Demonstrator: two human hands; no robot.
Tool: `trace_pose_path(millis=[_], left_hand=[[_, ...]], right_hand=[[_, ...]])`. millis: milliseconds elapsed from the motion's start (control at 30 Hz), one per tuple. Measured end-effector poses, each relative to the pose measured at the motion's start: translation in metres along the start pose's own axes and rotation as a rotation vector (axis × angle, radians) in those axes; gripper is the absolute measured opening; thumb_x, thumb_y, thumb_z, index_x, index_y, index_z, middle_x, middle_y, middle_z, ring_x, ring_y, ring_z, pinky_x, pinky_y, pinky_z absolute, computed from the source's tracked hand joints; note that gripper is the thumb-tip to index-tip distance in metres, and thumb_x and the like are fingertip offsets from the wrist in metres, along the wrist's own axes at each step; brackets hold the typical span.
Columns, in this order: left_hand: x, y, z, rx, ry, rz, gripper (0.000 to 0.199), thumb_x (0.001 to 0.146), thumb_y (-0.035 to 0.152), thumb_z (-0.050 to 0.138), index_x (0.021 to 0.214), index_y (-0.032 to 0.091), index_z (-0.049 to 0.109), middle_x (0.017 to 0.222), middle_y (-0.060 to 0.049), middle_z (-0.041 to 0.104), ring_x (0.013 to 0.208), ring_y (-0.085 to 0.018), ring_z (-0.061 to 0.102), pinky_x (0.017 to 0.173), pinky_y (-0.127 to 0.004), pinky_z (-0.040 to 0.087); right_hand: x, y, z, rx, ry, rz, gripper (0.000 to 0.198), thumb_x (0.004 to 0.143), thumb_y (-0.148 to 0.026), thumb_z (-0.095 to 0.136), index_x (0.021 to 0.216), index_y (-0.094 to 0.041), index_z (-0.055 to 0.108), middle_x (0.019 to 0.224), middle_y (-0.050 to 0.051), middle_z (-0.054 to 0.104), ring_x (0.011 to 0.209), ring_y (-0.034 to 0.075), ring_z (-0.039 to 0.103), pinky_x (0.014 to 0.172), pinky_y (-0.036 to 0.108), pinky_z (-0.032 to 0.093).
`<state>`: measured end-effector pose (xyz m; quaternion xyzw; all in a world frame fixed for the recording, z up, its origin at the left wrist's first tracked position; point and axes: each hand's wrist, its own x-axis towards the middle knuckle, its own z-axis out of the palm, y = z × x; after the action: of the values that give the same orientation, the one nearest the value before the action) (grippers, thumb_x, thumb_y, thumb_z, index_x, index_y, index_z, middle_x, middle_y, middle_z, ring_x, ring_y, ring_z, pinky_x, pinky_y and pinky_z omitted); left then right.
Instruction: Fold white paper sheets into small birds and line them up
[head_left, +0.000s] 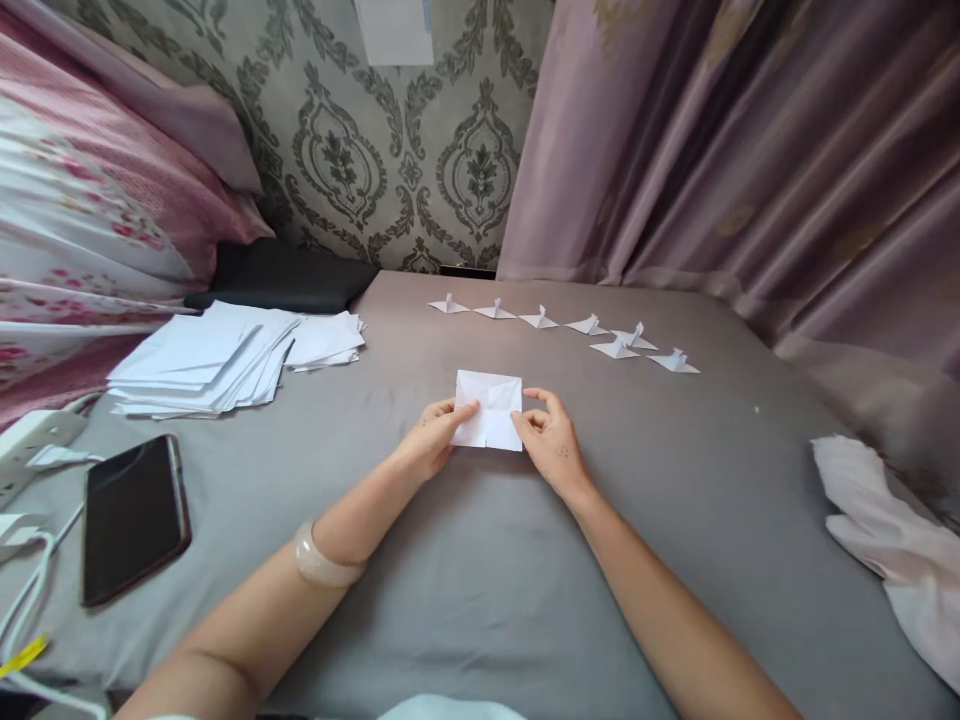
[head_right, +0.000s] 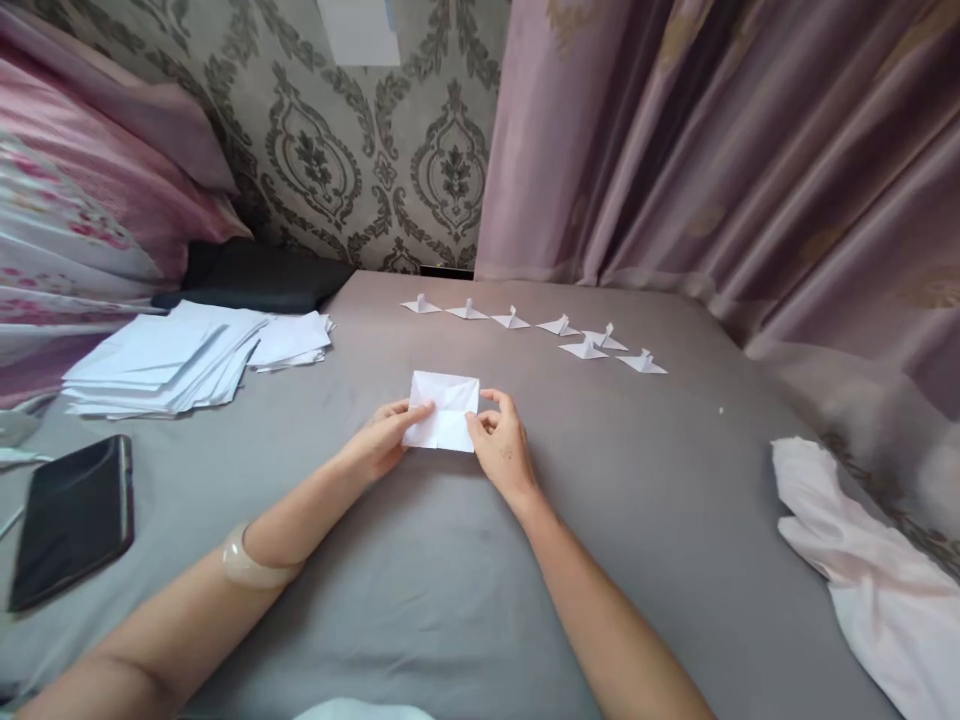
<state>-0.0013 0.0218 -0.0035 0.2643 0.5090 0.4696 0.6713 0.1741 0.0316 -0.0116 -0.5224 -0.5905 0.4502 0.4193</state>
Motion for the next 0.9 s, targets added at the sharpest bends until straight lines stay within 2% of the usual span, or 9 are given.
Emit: trace_pose_path(millis=[67,133,233,333,400,467,567,767,900], left_hand=[[0.002,-0.001,-0.008,0.094,0.075,0.052,0.031,0.071,0.030,0.071,0.097,0.014,0.064,0.081,-0.007,0.069,0.067,-0.015,0.063,0.063,-0.026,0.049],[0.004,-0.001,-0.014,0.224,0.131,0.134,0.047,0.071,0.031,0.070,0.114,0.018,0.058,0.072,-0.001,0.064,0.061,-0.013,0.058,0.059,-0.024,0.045],[0.006,-0.002,-0.018,0.409,0.088,0.257,0.059,0.076,0.032,0.061,0.133,0.024,0.045,0.059,0.006,0.054,0.050,-0.010,0.046,0.051,-0.021,0.036],[0.007,-0.005,-0.020,0.597,0.000,0.278,0.038,0.078,0.027,0.049,0.113,0.021,0.063,0.056,0.005,0.048,0.046,-0.009,0.036,0.047,-0.022,0.029],[0.005,-0.005,-0.021,0.708,-0.038,0.275,0.035,0.076,0.020,0.043,0.100,0.020,0.069,0.062,0.001,0.053,0.051,-0.010,0.041,0.050,-0.023,0.033],[0.003,-0.003,-0.022,0.807,-0.042,0.340,0.041,0.073,0.015,0.041,0.101,0.021,0.070,0.076,-0.003,0.060,0.067,-0.015,0.052,0.060,-0.025,0.042],[0.000,-0.001,-0.024,0.939,-0.048,0.457,0.046,0.072,0.011,0.041,0.107,0.023,0.069,0.091,-0.006,0.063,0.091,-0.020,0.053,0.076,-0.029,0.045],[-0.001,-0.001,-0.027,1.046,-0.125,0.497,0.033,0.081,0.019,0.047,0.105,0.027,0.068,0.092,-0.006,0.063,0.087,-0.021,0.049,0.077,-0.032,0.044],[0.001,-0.004,-0.027,1.115,-0.072,0.554,0.021,0.082,0.026,0.055,0.094,0.028,0.072,0.098,-0.007,0.060,0.091,-0.023,0.047,0.079,-0.035,0.043]], right_hand=[[-0.001,0.006,0.002,-0.034,-0.016,0.008,0.040,0.081,-0.038,0.058,0.116,-0.020,0.049,0.063,-0.005,0.059,0.052,0.011,0.049,0.054,0.024,0.040],[-0.001,0.011,0.000,-0.079,-0.051,0.006,0.032,0.083,-0.037,0.055,0.111,-0.021,0.055,0.064,-0.004,0.059,0.052,0.012,0.049,0.054,0.024,0.039],[-0.002,0.015,-0.006,-0.167,-0.085,0.007,0.027,0.086,-0.036,0.049,0.102,-0.021,0.065,0.074,0.000,0.065,0.059,0.013,0.053,0.058,0.026,0.042],[-0.004,0.012,-0.013,-0.293,-0.123,0.003,0.032,0.087,-0.030,0.044,0.106,-0.021,0.068,0.089,0.004,0.070,0.065,0.015,0.057,0.066,0.029,0.046],[-0.006,0.008,-0.020,-0.371,-0.179,-0.052,0.037,0.086,-0.021,0.039,0.111,-0.021,0.067,0.099,0.005,0.070,0.075,0.016,0.061,0.074,0.031,0.047],[-0.007,0.004,-0.026,-0.438,-0.261,-0.127,0.046,0.083,-0.012,0.036,0.115,-0.025,0.066,0.105,0.003,0.069,0.089,0.017,0.061,0.085,0.034,0.044],[-0.006,0.002,-0.033,-0.486,-0.298,-0.163,0.045,0.083,-0.011,0.040,0.113,-0.031,0.067,0.107,0.000,0.069,0.100,0.018,0.059,0.095,0.038,0.039],[-0.004,0.007,-0.032,-0.460,-0.225,-0.109,0.029,0.085,-0.020,0.049,0.101,-0.029,0.071,0.098,0.002,0.070,0.096,0.019,0.060,0.090,0.038,0.043],[-0.004,0.009,-0.029,-0.500,-0.182,-0.179,0.020,0.086,-0.028,0.053,0.092,-0.027,0.072,0.097,0.005,0.065,0.095,0.020,0.057,0.088,0.037,0.044]])
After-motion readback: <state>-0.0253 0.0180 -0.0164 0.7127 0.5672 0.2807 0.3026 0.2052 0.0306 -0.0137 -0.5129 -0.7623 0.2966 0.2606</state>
